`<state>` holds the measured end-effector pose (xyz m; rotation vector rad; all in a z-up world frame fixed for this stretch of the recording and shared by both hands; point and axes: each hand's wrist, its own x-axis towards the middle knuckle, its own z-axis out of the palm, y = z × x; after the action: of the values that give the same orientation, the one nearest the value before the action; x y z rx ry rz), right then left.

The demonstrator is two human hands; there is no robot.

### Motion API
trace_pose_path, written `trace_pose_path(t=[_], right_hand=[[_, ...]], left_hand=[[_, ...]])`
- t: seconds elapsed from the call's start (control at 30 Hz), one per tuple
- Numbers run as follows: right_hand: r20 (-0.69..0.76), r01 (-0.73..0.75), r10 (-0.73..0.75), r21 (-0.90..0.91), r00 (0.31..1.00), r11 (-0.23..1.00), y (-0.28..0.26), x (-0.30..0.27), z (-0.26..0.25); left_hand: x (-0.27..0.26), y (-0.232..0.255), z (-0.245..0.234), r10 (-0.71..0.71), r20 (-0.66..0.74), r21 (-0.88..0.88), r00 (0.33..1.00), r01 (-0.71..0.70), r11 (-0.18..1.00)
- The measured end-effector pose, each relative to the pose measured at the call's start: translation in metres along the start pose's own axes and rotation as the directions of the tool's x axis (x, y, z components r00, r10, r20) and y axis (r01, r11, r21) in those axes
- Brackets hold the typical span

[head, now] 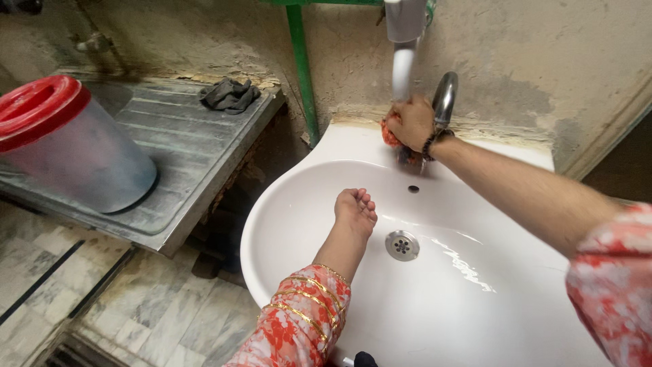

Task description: The person cleans a bathroom sink by scrubbing the ceramic surface, the faucet, and the soap dish with an orange and black scrubber.

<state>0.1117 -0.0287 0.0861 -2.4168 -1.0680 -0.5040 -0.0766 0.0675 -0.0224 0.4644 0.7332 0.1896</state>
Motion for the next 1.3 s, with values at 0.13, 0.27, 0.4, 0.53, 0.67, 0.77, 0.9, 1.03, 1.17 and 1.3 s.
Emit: trace_pose_path(t=[0.13,0.27,0.4,0.53,0.67,0.77,0.9,1.03,1.17,1.3], right_hand=[[0.334,0.102,0.083,-0.5,0.939,0.86,-0.03,0.005,0.0],[0.325,0.291,-0.101,-0.615,0.94,0.732,-0.05,-0.011,-0.012],[0.317,0.314,-0.157,-0.537,0.935,0.783,-0.035,-0.007,-0.008],[0.285,0.249,-0.12,-0.476,0.951,0.843,-0.022,0.006,0.009],[0.221,0.113,-0.053,-0.269,0.974,0.956,-0.01,0.006,0.008],[-0.243,0.452,-0.482,-0.171,0.842,0.875,-0.015,-0.025,-0.008],[0.415,-0.003,-0.087,0.212,0.906,0.977,-0.035,-0.091,-0.042],[0.551,-0.215,0.034,0.267,0.833,0.94,-0.041,-0.138,-0.059],[0.46,0.062,-0.166,0.233,0.872,0.97,-0.032,-0.153,-0.049],[0.529,-0.127,-0.058,0.306,0.847,0.944,-0.013,-0.15,-0.011]], left_hand=[[-0.008,0.005,-0.001,-0.006,-0.02,0.001,1.0,0.006,1.0],[-0.015,0.018,-0.006,0.021,-0.024,0.009,0.999,-0.021,1.0],[-0.023,0.027,-0.009,0.058,-0.1,0.01,0.993,-0.058,0.998],[-0.022,0.022,-0.01,0.059,-0.08,0.021,0.995,-0.058,0.998],[-0.022,0.013,-0.005,0.035,-0.076,0.024,0.996,-0.034,0.999],[-0.02,0.005,0.001,0.014,-0.049,0.039,0.999,-0.012,0.999],[-0.006,-0.007,-0.005,-0.008,-0.019,0.053,1.0,0.009,0.999],[0.004,-0.015,-0.005,-0.017,-0.043,0.016,0.999,0.018,1.0],[0.007,-0.016,-0.002,-0.012,-0.048,0.01,0.999,0.013,1.0],[0.007,-0.017,-0.003,-0.002,-0.073,0.03,0.997,0.004,1.0]])
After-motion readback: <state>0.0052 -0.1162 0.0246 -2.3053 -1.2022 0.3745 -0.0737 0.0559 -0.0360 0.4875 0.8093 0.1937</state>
